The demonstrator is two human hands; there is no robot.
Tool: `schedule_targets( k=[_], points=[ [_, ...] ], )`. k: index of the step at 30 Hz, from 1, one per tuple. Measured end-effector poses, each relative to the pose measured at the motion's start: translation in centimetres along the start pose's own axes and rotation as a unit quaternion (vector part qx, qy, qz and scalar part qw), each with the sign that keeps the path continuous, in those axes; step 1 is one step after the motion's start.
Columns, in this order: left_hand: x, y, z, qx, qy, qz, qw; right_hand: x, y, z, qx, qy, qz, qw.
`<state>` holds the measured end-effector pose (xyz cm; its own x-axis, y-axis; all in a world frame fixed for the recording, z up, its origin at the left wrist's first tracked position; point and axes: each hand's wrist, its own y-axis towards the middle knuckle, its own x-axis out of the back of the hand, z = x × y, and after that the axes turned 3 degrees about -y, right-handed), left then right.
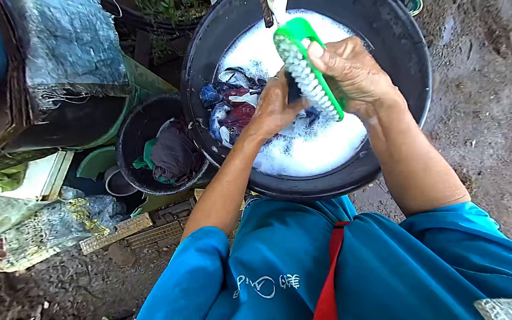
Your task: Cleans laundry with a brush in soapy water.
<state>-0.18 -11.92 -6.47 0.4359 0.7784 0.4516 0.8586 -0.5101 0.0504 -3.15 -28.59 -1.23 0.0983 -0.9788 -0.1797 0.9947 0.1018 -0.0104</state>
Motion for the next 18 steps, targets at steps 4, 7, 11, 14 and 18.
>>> schedule_targets(
  k=[4,7,11,14,18],
  points=[
    [3.1,0.6,-3.1,0.037,-0.105,-0.077,0.991,-0.3,0.7,-2.0,0.056,0.059,0.026,0.996],
    [7.9,-0.3,-5.9,-0.047,-0.167,-0.118,0.978,-0.3,0.5,-7.8,-0.116,-0.092,0.086,0.985],
    [13.4,-2.7,-7.4,-0.118,-0.150,-0.177,0.965,1.3,1.9,-11.0,-0.185,-0.352,0.188,0.898],
    [15.8,-5.3,-4.8,-0.109,-0.076,-0.233,0.963,4.4,1.6,-6.3,-0.112,-0.367,0.064,0.921],
    [13.0,-6.9,0.2,0.070,-0.086,-0.277,0.954,8.3,0.8,-4.8,-0.086,-0.391,-0.024,0.916]
  ],
)
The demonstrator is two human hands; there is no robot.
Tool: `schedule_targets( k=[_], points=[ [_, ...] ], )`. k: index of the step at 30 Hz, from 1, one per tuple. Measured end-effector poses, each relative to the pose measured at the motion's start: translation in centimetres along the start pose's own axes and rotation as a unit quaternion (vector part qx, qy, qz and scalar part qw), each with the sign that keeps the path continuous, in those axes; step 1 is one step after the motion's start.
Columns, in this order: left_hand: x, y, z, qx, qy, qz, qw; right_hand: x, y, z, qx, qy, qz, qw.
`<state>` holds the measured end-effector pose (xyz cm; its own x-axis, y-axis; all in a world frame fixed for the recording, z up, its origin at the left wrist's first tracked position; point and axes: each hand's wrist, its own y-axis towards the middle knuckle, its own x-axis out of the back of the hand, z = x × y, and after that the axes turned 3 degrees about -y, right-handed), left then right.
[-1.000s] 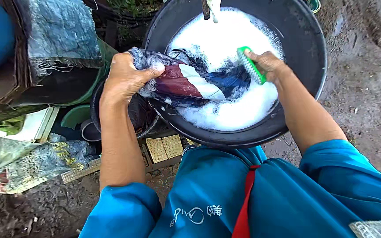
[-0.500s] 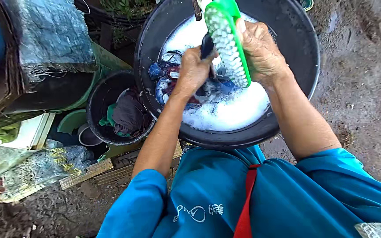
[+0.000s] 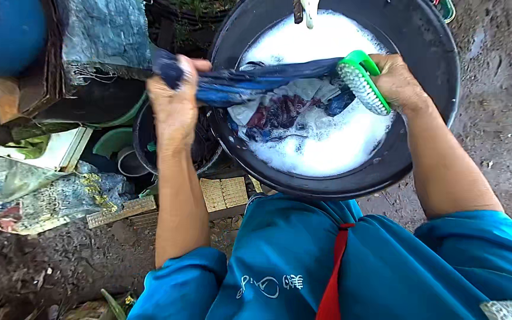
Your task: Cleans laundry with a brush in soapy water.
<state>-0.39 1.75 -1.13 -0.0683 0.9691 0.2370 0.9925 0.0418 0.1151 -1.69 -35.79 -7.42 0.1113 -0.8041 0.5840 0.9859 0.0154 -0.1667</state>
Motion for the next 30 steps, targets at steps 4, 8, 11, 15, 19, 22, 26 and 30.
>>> schedule_targets(
  k=[4,8,11,15,19,22,26,30],
  points=[
    [-3.3,-1.2,5.4,0.081,0.055,0.009,0.995,-1.7,0.5,-0.8,-0.149,-0.028,0.058,0.987],
    [-7.0,-1.7,5.4,0.056,0.001,-0.084,0.995,-7.8,0.0,7.0,-0.051,0.107,-0.004,0.993],
    [-7.6,-0.7,2.9,0.068,-0.115,-0.139,0.981,-14.5,0.6,10.7,0.042,0.087,0.006,0.995],
    [-0.7,1.1,-1.2,-0.001,-0.258,-0.190,0.947,-14.0,4.3,0.8,-0.093,-0.070,0.022,0.993],
    [3.4,1.2,-1.2,-0.039,-0.207,-0.173,0.962,-6.4,3.7,-5.6,-0.206,-0.170,-0.019,0.963],
    [0.5,1.0,0.1,-0.011,-0.113,-0.105,0.988,-3.8,3.2,-6.9,-0.241,-0.010,-0.098,0.966],
    [-6.1,1.1,3.0,0.089,0.155,0.149,0.973,-5.8,1.5,-4.8,-0.298,0.265,0.058,0.915],
    [-10.0,1.3,6.6,0.099,0.384,0.402,0.825,-7.3,1.5,-2.1,-0.284,0.254,0.129,0.916]
  ],
)
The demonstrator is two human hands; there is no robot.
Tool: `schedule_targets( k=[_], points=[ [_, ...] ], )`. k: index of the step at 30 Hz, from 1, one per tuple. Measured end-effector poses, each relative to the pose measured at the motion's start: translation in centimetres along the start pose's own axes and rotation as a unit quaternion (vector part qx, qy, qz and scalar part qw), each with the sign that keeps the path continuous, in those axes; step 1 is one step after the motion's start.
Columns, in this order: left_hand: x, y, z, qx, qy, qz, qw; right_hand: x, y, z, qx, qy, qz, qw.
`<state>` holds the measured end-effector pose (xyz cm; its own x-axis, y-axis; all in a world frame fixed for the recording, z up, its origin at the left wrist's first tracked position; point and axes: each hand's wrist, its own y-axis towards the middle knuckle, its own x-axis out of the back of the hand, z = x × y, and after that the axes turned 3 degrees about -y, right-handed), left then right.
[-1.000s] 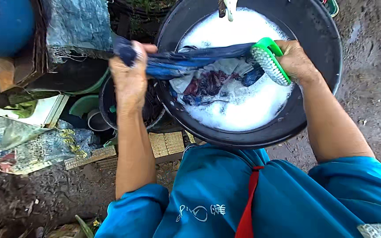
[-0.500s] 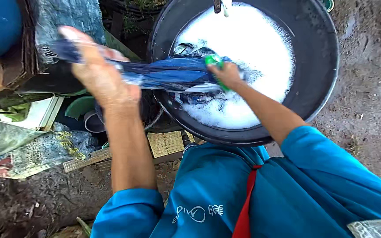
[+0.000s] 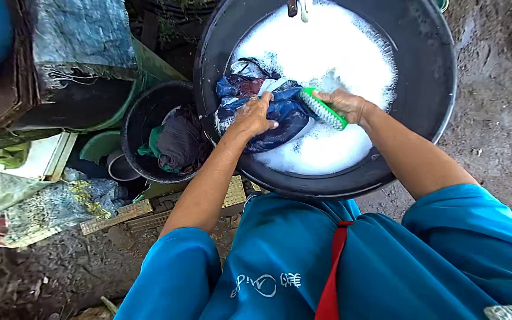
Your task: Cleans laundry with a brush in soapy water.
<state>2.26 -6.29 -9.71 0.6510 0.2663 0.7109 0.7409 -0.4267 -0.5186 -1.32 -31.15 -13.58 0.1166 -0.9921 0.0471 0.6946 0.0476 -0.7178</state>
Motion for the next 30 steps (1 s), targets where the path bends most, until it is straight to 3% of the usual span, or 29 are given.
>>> schedule_targets(
  k=[3,6,9,11,13,15,20,22,24,26,30],
  points=[
    [0.0,-0.1,0.1,0.032,0.069,0.043,0.996,2.1,-2.5,2.8,0.122,0.148,-0.045,0.980],
    [1.6,-1.5,0.8,0.006,0.051,0.007,0.999,4.4,-4.3,5.6,0.229,0.221,-0.113,0.941],
    [3.5,-4.1,2.4,-0.062,-0.030,-0.149,0.986,6.6,-2.0,5.4,0.244,0.089,-0.278,0.925],
    [4.1,-5.5,3.3,-0.035,-0.040,-0.227,0.972,7.2,0.8,3.1,0.150,-0.092,-0.369,0.912],
    [3.3,-6.3,4.1,-0.011,-0.031,-0.270,0.962,5.7,3.1,0.5,0.032,-0.206,-0.345,0.915],
    [1.6,-6.4,4.9,-0.037,-0.026,-0.305,0.951,2.6,4.0,-0.2,-0.003,-0.248,-0.294,0.923],
    [-1.2,-5.8,7.2,-0.161,-0.043,-0.363,0.917,-7.3,0.9,5.2,0.193,-0.243,-0.140,0.940],
    [-1.4,-5.7,7.6,-0.171,-0.044,-0.363,0.915,-11.6,-0.3,6.4,0.249,-0.269,-0.075,0.927],
    [-1.5,-5.5,7.8,-0.167,-0.029,-0.360,0.917,-13.8,0.4,6.1,0.254,-0.360,-0.024,0.897],
    [-1.5,-5.7,7.7,-0.145,-0.011,-0.337,0.930,-12.2,2.9,4.4,0.210,-0.405,-0.037,0.889],
    [-1.4,-5.5,7.4,-0.134,0.004,-0.314,0.940,-4.2,5.6,2.0,0.116,-0.378,-0.151,0.906]
  ],
)
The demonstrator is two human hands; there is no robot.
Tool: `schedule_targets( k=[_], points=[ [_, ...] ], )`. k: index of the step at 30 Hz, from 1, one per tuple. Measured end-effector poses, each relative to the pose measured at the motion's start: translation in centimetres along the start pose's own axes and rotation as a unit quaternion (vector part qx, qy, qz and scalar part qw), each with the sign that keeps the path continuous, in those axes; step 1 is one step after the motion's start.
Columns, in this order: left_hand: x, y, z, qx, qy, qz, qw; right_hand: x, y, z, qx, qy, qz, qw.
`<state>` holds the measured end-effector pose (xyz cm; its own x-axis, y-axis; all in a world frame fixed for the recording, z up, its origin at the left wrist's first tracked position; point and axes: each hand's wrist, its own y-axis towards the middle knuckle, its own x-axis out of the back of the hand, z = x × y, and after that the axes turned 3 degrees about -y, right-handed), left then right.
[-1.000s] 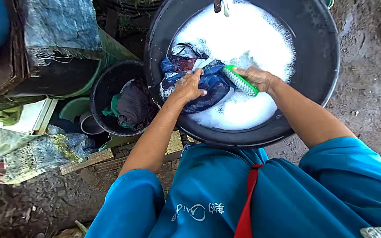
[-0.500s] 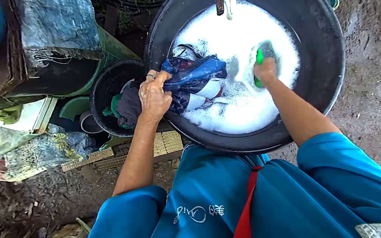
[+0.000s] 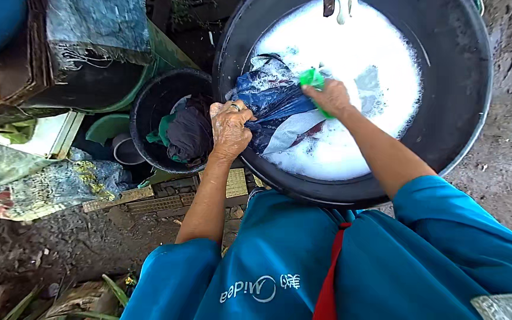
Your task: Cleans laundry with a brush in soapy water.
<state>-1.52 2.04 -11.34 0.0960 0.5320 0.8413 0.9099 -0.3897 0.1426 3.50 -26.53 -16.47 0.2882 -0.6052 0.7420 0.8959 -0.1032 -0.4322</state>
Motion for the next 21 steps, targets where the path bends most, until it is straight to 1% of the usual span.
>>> schedule_targets(
  k=[2,3,4,5,7,9,10,11,12,15,17,18,19,21],
  points=[
    [-0.1,0.0,0.3,-0.007,-0.003,-0.009,1.000,1.8,0.3,-2.4,-0.076,0.017,-0.038,0.996],
    [-0.2,0.0,0.4,-0.007,-0.006,-0.014,1.000,2.5,0.1,-2.5,-0.096,0.026,-0.052,0.994],
    [-0.2,0.0,0.5,-0.005,-0.009,-0.015,1.000,2.9,-0.6,-1.7,-0.090,0.035,-0.061,0.993],
    [-0.2,0.0,0.5,-0.005,-0.012,-0.016,1.000,2.9,-1.6,0.1,-0.061,0.050,-0.062,0.995],
    [-0.4,0.0,0.4,-0.004,-0.014,-0.017,1.000,1.3,-4.2,5.1,0.031,0.060,-0.029,0.997],
    [-0.3,0.0,0.2,-0.003,-0.008,-0.012,1.000,-1.4,-5.7,9.0,0.110,0.010,0.031,0.993],
    [-0.2,-0.1,0.1,-0.001,-0.003,-0.006,1.000,-2.5,-5.4,9.2,0.123,-0.027,0.060,0.990],
    [-0.1,-0.1,0.1,0.002,0.002,0.002,1.000,-3.0,-4.5,8.1,0.113,-0.050,0.068,0.990],
    [0.0,-0.1,0.1,0.004,0.008,0.009,1.000,-2.7,-3.3,6.1,0.083,-0.058,0.060,0.993],
    [0.0,0.1,-0.1,0.007,0.013,0.016,1.000,0.3,-1.1,-0.9,-0.018,-0.046,0.004,0.999],
    [-0.1,0.0,-0.1,0.005,0.013,0.010,1.000,2.3,-1.0,-3.4,-0.095,-0.039,-0.033,0.994],
    [0.0,0.1,0.2,0.005,0.015,0.006,1.000,3.0,-1.1,-3.4,-0.113,-0.030,-0.049,0.992],
    [0.0,0.2,0.3,0.006,0.016,0.007,1.000,3.3,-1.6,-2.4,-0.110,-0.010,-0.064,0.992],
    [-0.2,0.2,0.2,0.005,0.015,0.013,1.000,2.3,-3.5,1.7,-0.048,0.038,-0.065,0.996]
  ],
)
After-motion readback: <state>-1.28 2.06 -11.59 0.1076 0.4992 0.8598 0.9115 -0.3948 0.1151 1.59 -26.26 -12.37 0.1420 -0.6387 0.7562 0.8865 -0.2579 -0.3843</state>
